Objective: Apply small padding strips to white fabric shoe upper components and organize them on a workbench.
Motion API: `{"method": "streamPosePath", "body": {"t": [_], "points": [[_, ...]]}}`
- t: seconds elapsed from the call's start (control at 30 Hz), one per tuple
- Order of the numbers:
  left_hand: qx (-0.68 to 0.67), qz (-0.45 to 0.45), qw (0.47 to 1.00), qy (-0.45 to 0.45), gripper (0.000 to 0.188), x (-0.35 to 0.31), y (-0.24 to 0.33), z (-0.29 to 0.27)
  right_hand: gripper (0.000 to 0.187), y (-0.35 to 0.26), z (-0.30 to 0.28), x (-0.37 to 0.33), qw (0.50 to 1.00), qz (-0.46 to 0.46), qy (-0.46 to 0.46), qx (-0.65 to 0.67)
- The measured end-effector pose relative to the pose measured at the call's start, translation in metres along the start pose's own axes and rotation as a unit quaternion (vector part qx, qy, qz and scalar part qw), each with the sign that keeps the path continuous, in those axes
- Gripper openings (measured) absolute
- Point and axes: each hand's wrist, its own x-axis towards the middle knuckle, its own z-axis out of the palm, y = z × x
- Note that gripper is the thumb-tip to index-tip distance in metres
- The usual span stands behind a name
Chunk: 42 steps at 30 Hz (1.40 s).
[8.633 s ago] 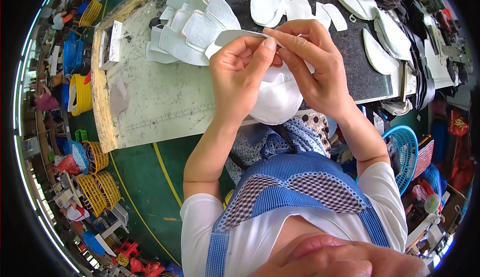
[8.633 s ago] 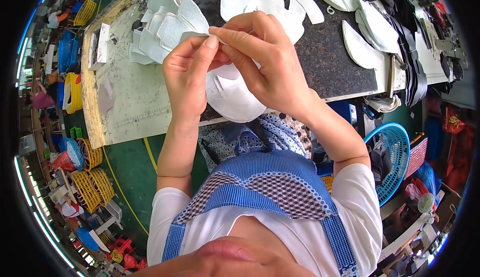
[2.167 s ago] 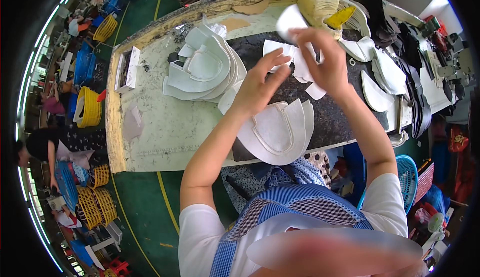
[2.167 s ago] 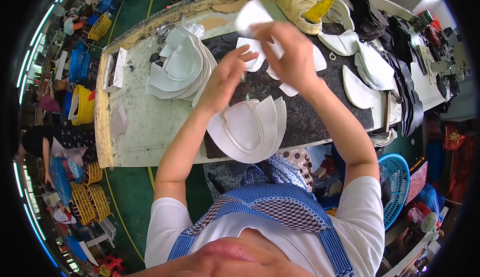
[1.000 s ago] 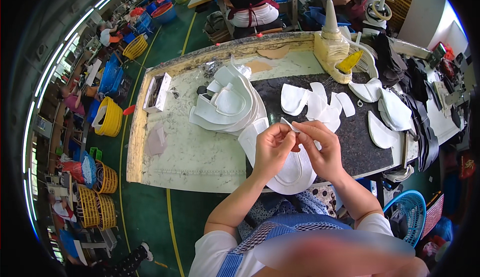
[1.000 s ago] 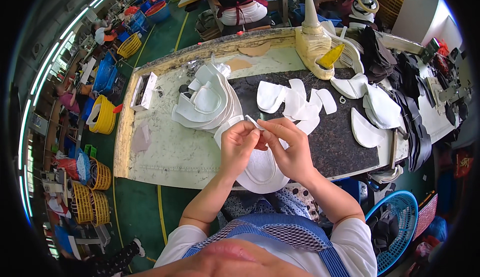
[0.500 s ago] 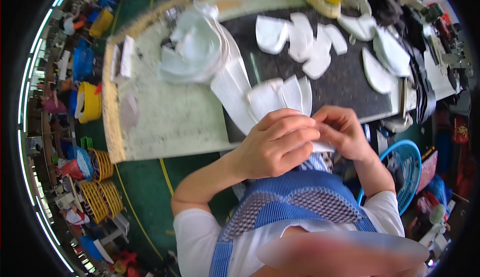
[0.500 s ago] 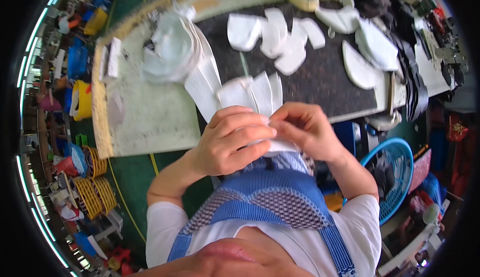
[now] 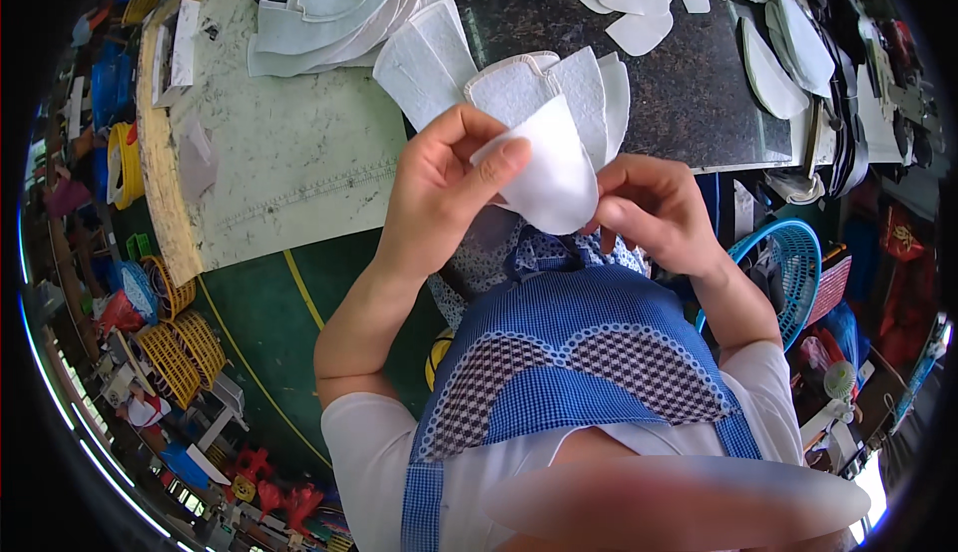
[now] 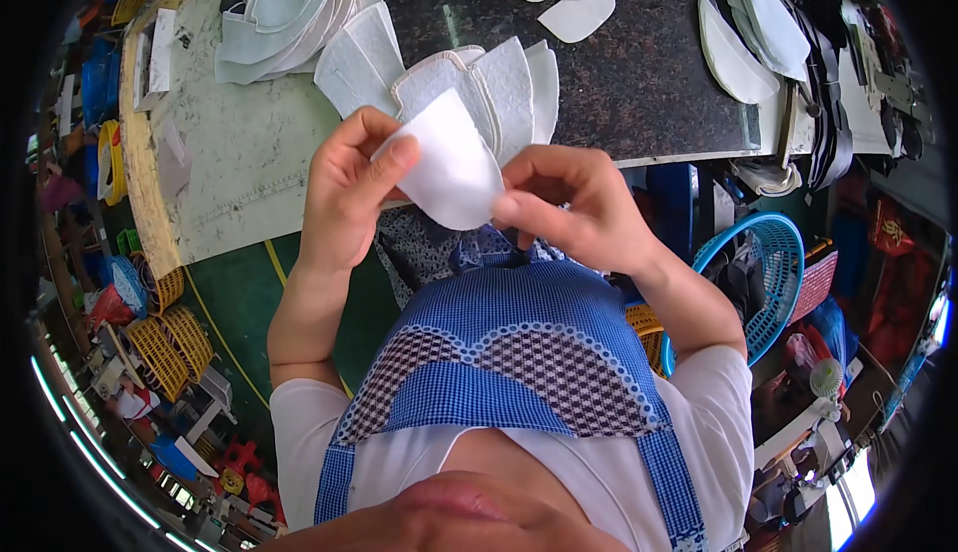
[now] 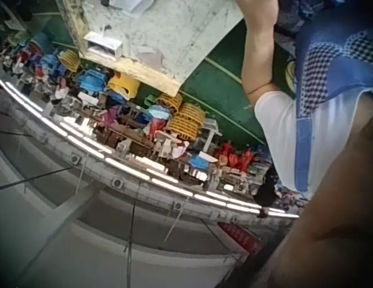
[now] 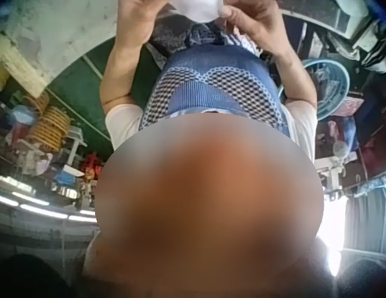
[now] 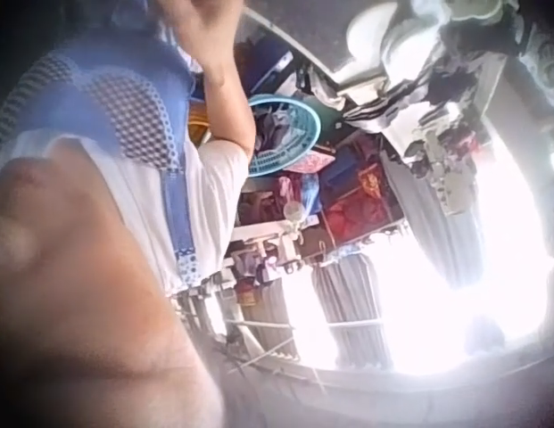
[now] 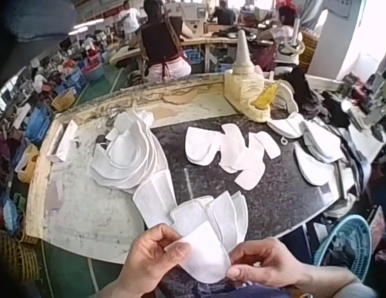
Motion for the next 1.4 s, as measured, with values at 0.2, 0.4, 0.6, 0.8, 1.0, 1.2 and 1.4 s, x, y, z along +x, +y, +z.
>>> {"method": "streamPosePath", "body": {"t": [0.2,0.4,0.6,0.8,1.0,1.2,1.4], "points": [[0.172,0.150,0.972,0.060,0.020,0.032,0.000,-0.011,0.028,-0.008,0.007,0.037,0.996,0.052,0.053,-0.044],[0.431,0.255,0.860,0.100,0.012,0.047,-0.028,-0.023,0.030,0.010,0.008,0.047,0.986,0.113,0.066,-0.099],[0.553,0.321,0.765,0.079,0.025,0.048,-0.036,-0.027,0.030,0.010,0.009,0.051,0.981,0.143,0.073,-0.110],[0.636,0.357,0.684,-0.023,0.074,0.025,-0.025,-0.005,0.029,0.016,0.009,0.052,0.978,0.066,0.097,-0.171],[0.669,0.273,0.666,-0.185,0.098,0.027,-0.045,-0.008,0.032,-0.004,-0.036,0.031,0.862,0.065,0.053,-0.501],[0.654,0.271,0.665,-0.237,0.095,0.033,-0.022,-0.003,0.017,0.004,-0.192,-0.019,0.762,-0.075,0.391,-0.510],[0.605,0.339,0.696,-0.186,0.084,0.037,-0.011,-0.005,0.018,0.009,-0.213,-0.021,0.717,-0.060,0.300,-0.626]]}}
